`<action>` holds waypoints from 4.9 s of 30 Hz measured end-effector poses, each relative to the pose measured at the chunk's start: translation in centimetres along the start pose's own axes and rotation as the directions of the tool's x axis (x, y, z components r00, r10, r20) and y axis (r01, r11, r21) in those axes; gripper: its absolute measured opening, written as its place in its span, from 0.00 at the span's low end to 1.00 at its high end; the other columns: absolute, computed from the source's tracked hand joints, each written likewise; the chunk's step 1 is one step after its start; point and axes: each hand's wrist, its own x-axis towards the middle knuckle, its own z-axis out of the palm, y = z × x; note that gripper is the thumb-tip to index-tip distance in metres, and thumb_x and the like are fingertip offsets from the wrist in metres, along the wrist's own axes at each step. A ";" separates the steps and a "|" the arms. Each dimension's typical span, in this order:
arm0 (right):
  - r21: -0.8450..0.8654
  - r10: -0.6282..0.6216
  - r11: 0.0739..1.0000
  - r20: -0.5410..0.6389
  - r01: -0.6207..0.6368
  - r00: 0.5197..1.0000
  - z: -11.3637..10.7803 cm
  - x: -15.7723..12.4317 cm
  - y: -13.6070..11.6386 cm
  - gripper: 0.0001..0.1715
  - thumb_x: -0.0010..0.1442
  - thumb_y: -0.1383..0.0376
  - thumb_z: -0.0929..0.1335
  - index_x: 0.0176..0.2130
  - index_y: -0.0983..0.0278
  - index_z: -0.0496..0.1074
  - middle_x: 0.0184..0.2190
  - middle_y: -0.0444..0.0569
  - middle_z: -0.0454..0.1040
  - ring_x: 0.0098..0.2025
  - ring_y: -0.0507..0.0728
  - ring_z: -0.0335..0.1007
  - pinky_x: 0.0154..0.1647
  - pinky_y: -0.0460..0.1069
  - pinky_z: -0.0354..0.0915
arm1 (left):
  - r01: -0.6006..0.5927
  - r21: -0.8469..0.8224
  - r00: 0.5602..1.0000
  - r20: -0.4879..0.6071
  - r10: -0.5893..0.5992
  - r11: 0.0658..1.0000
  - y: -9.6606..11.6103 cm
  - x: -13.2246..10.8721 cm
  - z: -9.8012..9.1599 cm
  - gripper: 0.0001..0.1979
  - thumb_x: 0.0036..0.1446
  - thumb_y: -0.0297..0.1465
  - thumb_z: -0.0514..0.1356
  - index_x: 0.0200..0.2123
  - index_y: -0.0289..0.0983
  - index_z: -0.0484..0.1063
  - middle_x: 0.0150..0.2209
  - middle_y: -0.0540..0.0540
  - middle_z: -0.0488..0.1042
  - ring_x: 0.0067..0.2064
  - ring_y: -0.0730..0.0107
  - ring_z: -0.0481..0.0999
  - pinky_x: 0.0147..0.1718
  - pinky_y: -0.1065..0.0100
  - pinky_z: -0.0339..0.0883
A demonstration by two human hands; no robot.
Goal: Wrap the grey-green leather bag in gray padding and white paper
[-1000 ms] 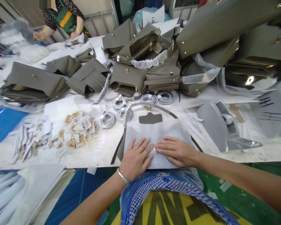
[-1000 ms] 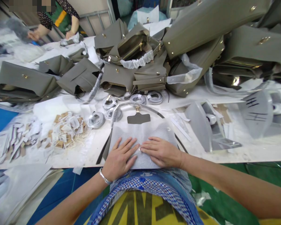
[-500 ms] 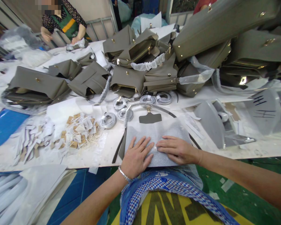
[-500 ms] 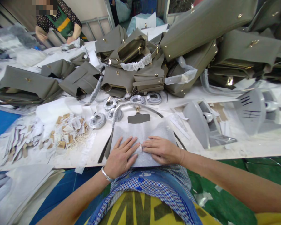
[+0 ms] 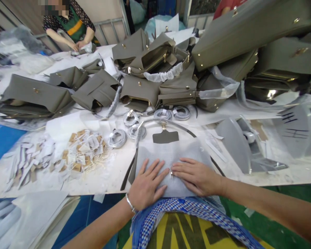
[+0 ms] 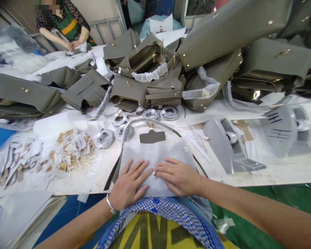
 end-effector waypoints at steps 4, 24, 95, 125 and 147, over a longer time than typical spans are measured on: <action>-0.034 0.013 0.999 -0.062 -0.016 0.998 0.1 0.0 0.1 0.25 0.63 0.70 0.62 0.58 0.68 0.67 0.58 0.51 0.69 0.62 0.56 0.61 0.66 0.59 0.59 | 0.046 0.082 0.995 -0.096 -0.038 0.996 -0.2 -0.2 0.8 0.27 0.66 0.42 0.51 0.66 0.46 0.55 0.69 0.52 0.52 0.69 0.64 0.50 0.69 0.54 0.36; -0.197 0.443 0.870 -0.094 -0.453 0.892 -0.8 2.4 4.8 0.24 0.69 0.57 0.60 0.56 0.70 0.69 0.53 0.55 0.71 0.55 0.63 0.65 0.61 0.60 0.60 | 0.239 -0.090 0.970 0.066 -0.234 0.967 -5.8 6.6 -1.4 0.22 0.65 0.45 0.53 0.53 0.36 0.68 0.50 0.45 0.74 0.52 0.59 0.71 0.61 0.50 0.52; 0.403 0.369 0.875 -0.200 -0.268 0.908 -3.2 8.7 5.0 0.15 0.64 0.64 0.66 0.48 0.64 0.78 0.46 0.48 0.76 0.49 0.53 0.72 0.53 0.47 0.66 | -0.064 -0.197 0.997 -0.065 0.052 0.978 -1.6 3.0 0.5 0.31 0.65 0.48 0.50 0.66 0.40 0.55 0.66 0.45 0.58 0.68 0.60 0.55 0.66 0.52 0.46; -0.152 0.058 0.986 -0.019 -0.060 0.998 1.9 1.9 0.7 0.23 0.65 0.69 0.62 0.59 0.61 0.69 0.60 0.51 0.65 0.65 0.58 0.55 0.63 0.57 0.57 | -0.100 -0.175 0.954 -0.298 0.044 0.979 4.1 -0.9 1.6 0.19 0.66 0.32 0.52 0.58 0.37 0.65 0.58 0.42 0.70 0.59 0.63 0.69 0.61 0.57 0.65; -0.212 0.194 0.962 0.103 -0.169 0.975 -1.6 3.3 -1.7 0.13 0.65 0.61 0.66 0.46 0.63 0.74 0.44 0.48 0.75 0.44 0.53 0.69 0.41 0.46 0.63 | -0.195 0.111 0.840 -0.494 0.225 0.974 2.3 -1.0 5.3 0.25 0.61 0.31 0.56 0.61 0.34 0.63 0.60 0.43 0.68 0.59 0.60 0.70 0.54 0.59 0.74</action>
